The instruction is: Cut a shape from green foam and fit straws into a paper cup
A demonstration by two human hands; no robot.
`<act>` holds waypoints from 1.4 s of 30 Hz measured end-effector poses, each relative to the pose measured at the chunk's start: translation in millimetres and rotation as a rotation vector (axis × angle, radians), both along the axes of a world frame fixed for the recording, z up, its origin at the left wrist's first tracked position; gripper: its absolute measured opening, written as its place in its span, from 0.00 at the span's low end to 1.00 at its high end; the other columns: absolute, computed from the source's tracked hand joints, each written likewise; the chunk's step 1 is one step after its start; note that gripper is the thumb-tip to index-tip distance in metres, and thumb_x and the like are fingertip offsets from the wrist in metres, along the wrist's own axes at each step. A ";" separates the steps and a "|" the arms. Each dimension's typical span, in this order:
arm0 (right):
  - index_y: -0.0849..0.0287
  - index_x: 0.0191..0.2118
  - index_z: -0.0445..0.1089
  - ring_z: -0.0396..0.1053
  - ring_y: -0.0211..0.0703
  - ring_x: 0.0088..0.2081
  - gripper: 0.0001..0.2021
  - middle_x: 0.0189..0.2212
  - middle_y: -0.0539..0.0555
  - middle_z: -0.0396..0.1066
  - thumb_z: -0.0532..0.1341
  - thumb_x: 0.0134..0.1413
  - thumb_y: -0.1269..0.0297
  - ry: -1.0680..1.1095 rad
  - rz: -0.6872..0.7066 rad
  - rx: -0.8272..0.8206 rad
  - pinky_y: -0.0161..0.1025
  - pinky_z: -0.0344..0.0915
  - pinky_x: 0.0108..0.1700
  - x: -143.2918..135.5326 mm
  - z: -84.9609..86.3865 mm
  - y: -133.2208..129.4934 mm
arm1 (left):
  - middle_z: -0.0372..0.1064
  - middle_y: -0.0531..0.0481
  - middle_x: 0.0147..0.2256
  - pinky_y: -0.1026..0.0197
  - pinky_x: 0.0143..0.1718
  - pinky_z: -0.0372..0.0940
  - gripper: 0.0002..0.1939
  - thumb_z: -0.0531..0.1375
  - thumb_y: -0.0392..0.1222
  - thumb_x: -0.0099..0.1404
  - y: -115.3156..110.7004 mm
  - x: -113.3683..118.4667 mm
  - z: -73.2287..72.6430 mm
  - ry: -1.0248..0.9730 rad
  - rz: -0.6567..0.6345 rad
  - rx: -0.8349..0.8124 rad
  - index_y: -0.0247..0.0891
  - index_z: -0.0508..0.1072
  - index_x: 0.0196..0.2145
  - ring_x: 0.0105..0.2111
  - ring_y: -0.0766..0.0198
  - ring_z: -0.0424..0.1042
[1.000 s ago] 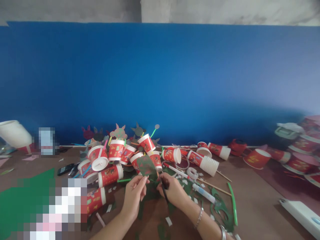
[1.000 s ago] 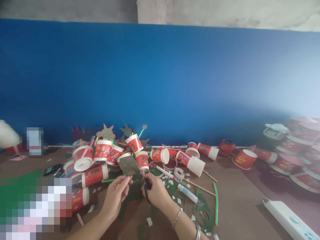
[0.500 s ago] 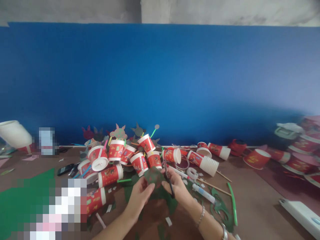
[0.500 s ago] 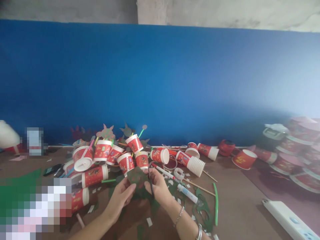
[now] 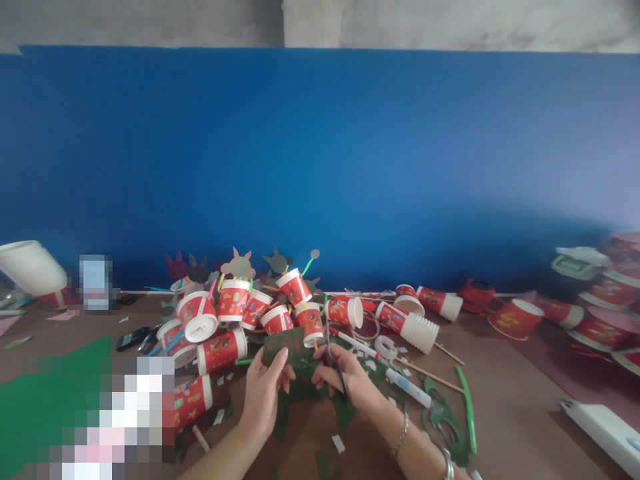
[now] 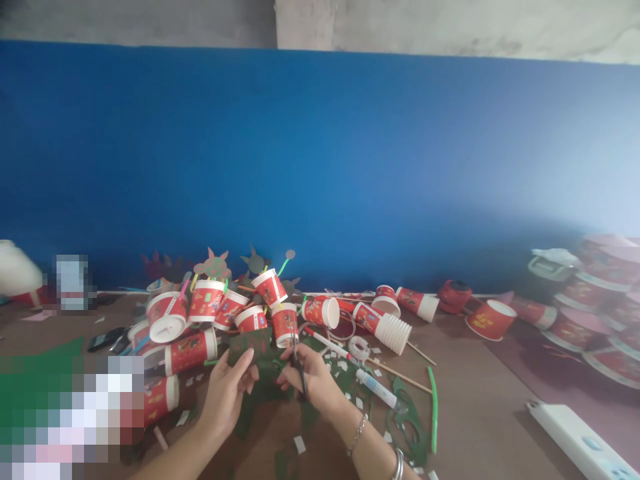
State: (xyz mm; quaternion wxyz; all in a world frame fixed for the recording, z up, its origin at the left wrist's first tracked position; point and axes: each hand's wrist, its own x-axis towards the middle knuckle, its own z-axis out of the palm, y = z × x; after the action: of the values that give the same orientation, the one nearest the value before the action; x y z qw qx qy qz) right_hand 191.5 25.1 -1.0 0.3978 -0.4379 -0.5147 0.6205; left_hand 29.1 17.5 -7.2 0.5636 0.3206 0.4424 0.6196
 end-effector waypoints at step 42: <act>0.59 0.29 0.61 0.55 0.29 0.12 0.16 0.13 0.44 0.62 0.60 0.49 0.50 -0.066 0.170 -0.006 0.25 0.48 0.13 -11.4 -5.8 -10.6 | 0.51 0.57 0.15 0.66 0.18 0.47 0.25 0.56 0.59 0.58 -3.9 -1.9 -11.5 0.516 -0.105 0.065 0.37 0.62 0.15 0.17 0.69 0.50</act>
State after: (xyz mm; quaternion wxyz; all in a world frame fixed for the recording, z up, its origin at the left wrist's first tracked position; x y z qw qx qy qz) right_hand 180.1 14.5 -6.8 0.3254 -0.4142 -0.5609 0.6387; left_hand 27.1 13.5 -18.7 0.4531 0.5084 0.5342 0.5009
